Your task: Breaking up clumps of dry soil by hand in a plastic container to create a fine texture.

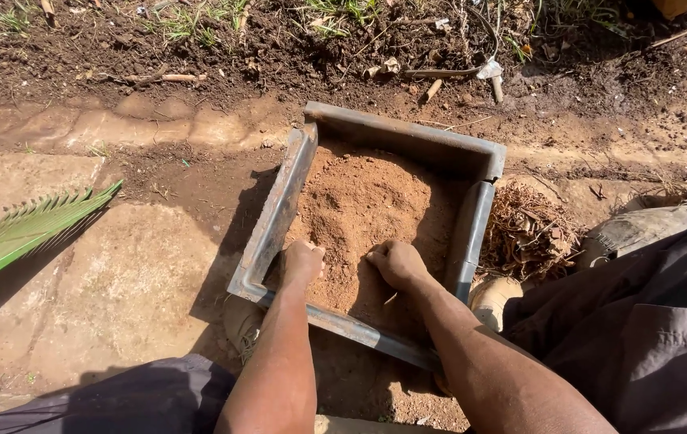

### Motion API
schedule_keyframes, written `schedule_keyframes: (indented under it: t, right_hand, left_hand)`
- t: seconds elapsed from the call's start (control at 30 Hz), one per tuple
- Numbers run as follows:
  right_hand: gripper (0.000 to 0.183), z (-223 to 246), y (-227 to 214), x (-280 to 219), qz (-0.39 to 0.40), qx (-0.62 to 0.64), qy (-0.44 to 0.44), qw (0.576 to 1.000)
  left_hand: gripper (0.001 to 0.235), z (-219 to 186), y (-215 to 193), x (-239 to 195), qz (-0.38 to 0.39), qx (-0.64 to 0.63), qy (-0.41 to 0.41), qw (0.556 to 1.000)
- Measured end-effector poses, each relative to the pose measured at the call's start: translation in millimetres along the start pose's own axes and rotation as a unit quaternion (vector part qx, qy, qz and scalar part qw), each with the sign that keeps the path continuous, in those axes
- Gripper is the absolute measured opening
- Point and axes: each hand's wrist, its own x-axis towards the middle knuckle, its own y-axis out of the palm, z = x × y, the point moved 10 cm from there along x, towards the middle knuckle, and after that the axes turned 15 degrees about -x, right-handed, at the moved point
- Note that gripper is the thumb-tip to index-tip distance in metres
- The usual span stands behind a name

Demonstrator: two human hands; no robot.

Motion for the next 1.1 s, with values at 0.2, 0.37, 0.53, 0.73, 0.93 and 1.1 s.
schedule_keyframes:
  t: [0.2, 0.37, 0.53, 0.73, 0.93, 1.1]
  right_hand:
    - [0.059, 2.8, -5.0, 10.7, -0.039, 0.035, 0.007, 0.999]
    - [0.063, -6.5, -9.8, -1.1, -0.054, 0.058, 0.035, 0.996]
    - [0.070, -16.2, -4.7, 5.7, -0.062, 0.067, 0.042, 0.995]
    - [0.066, 16.3, -35.2, -23.2, -0.057, 0.140, -0.001, 0.988]
    - [0.049, 27.0, -34.0, -15.3, -0.069, 0.150, -0.033, 0.986]
    - [0.043, 21.0, -21.1, -0.4, -0.061, 0.193, -0.031, 0.979]
  left_hand:
    - [0.064, 35.7, -3.0, 45.5, 0.022, 0.011, -0.053, 0.998]
    - [0.078, -36.4, -23.2, -30.7, 0.015, 0.075, -0.043, 0.996]
    - [0.082, -26.7, -27.2, -31.0, -0.023, 0.030, -0.022, 0.999]
    - [0.072, -7.1, -37.7, -12.1, -0.038, -0.171, -0.067, 0.982]
    - [0.052, -4.8, -20.1, 7.4, 0.014, -0.323, -0.018, 0.946]
    - [0.034, -16.6, 3.1, 1.8, 0.132, -0.403, -0.012, 0.905]
